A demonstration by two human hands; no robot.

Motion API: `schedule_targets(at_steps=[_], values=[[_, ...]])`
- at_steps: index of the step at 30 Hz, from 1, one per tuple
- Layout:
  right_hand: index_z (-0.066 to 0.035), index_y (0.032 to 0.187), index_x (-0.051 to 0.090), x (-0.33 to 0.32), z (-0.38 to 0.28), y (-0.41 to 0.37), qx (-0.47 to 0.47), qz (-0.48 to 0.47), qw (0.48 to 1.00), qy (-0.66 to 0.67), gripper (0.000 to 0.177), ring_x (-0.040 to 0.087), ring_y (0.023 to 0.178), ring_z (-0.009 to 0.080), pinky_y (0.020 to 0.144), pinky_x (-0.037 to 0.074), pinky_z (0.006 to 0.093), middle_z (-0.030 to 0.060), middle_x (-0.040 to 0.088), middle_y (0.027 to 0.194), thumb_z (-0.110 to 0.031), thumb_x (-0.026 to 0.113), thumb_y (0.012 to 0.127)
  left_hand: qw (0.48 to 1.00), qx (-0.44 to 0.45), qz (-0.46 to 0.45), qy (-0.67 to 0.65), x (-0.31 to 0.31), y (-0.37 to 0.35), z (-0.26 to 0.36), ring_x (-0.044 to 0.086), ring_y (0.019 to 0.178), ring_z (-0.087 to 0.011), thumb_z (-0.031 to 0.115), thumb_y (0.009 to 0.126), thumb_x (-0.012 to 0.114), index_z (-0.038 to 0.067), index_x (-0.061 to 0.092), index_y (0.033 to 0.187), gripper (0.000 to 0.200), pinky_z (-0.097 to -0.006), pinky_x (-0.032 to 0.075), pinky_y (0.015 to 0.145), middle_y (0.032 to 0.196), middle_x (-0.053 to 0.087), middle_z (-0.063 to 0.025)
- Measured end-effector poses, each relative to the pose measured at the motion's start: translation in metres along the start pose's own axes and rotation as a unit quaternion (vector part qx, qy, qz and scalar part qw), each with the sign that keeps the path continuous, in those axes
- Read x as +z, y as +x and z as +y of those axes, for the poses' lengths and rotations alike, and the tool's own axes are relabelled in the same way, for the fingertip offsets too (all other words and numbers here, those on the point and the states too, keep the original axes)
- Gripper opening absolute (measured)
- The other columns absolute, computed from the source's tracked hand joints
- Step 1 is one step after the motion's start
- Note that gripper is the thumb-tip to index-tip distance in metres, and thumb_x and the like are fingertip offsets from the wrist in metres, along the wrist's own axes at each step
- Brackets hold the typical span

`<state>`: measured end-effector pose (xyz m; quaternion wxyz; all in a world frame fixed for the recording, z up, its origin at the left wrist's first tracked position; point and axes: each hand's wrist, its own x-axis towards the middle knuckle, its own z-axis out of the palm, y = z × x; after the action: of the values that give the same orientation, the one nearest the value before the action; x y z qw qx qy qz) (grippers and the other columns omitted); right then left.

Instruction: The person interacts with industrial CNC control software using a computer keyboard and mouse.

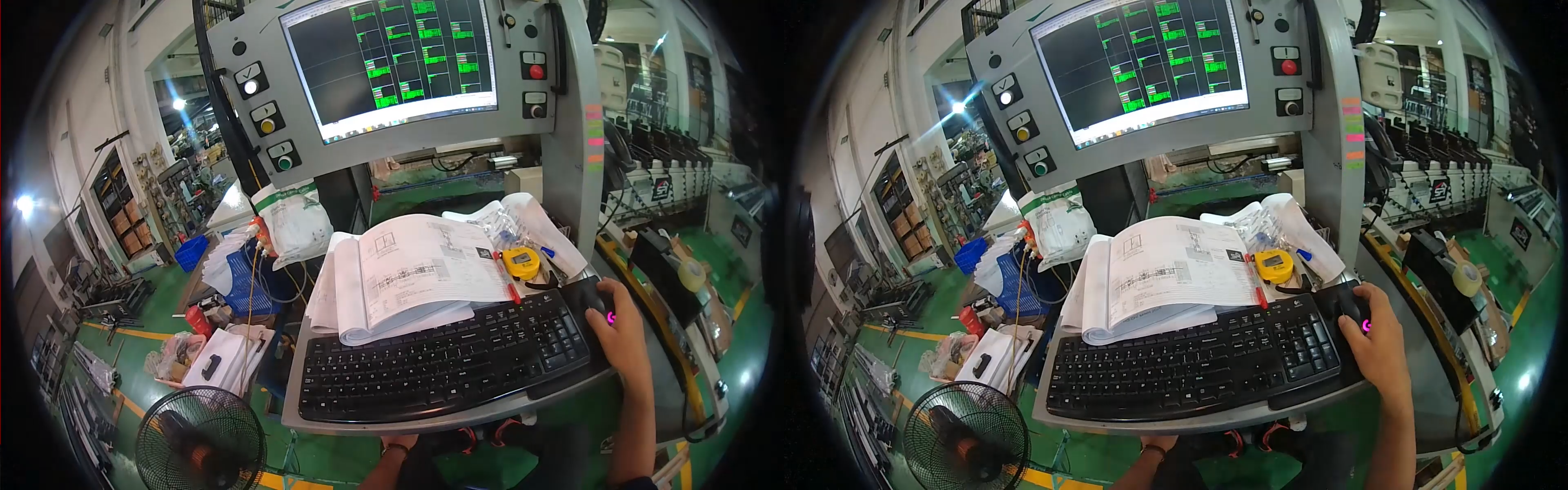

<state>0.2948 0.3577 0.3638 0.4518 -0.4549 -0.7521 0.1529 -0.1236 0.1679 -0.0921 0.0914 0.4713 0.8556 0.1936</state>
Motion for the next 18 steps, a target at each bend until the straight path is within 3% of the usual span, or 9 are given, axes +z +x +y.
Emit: schedule_targets(at_steps=[2,5,11,18], values=[[-0.001,0.146,0.063,-0.002,-0.001,0.0,0.013,-0.007,1.0,-0.001,0.051,0.072,0.127,0.0439,0.11,0.055,0.0459,0.0226,0.07,0.145,-0.012,0.077,0.098,0.999,-0.006,-0.036,0.012,-0.008,-0.001,0.003,0.035,0.171,-0.0427,0.067,0.113,0.046,0.026,0.051,0.174,0.073,-0.0678,0.024,0.138,0.187,0.039,-0.0125],[0.0,0.144,0.065,-0.003,-0.001,-0.001,0.021,-0.005,1.0,0.012,0.05,0.072,0.132,0.043,0.114,0.053,0.0453,0.0225,0.07,0.147,-0.01,0.076,0.096,1.0,-0.003,-0.001,0.006,-0.01,-0.003,0.007,0.042,0.167,-0.0422,0.068,0.112,0.048,0.024,0.061,0.167,0.071,-0.0673,0.029,0.136,0.18,0.051,-0.0126],[0.002,0.145,0.067,-0.002,0.002,0.0,-0.029,-0.001,1.0,-0.006,0.052,0.067,0.142,0.0419,0.121,0.05,0.0443,0.0219,0.068,0.152,-0.011,0.074,0.095,0.999,0.039,0.021,-0.007,-0.006,0.001,0.002,0.042,0.167,-0.0424,0.068,0.112,0.049,0.023,0.06,0.168,0.073,-0.0665,0.028,0.137,0.181,0.049,-0.0136],[0.002,0.146,0.067,-0.002,0.0,0.0,-0.023,-0.003,1.0,0.001,0.053,0.067,0.142,0.0421,0.121,0.05,0.0446,0.0216,0.068,0.153,-0.011,0.074,0.096,1.0,0.003,0.003,-0.006,0.0,-0.001,0.0,0.038,0.17,-0.043,0.07,0.111,0.049,0.023,0.058,0.17,0.076,-0.0656,0.026,0.139,0.183,0.046,-0.0149]])
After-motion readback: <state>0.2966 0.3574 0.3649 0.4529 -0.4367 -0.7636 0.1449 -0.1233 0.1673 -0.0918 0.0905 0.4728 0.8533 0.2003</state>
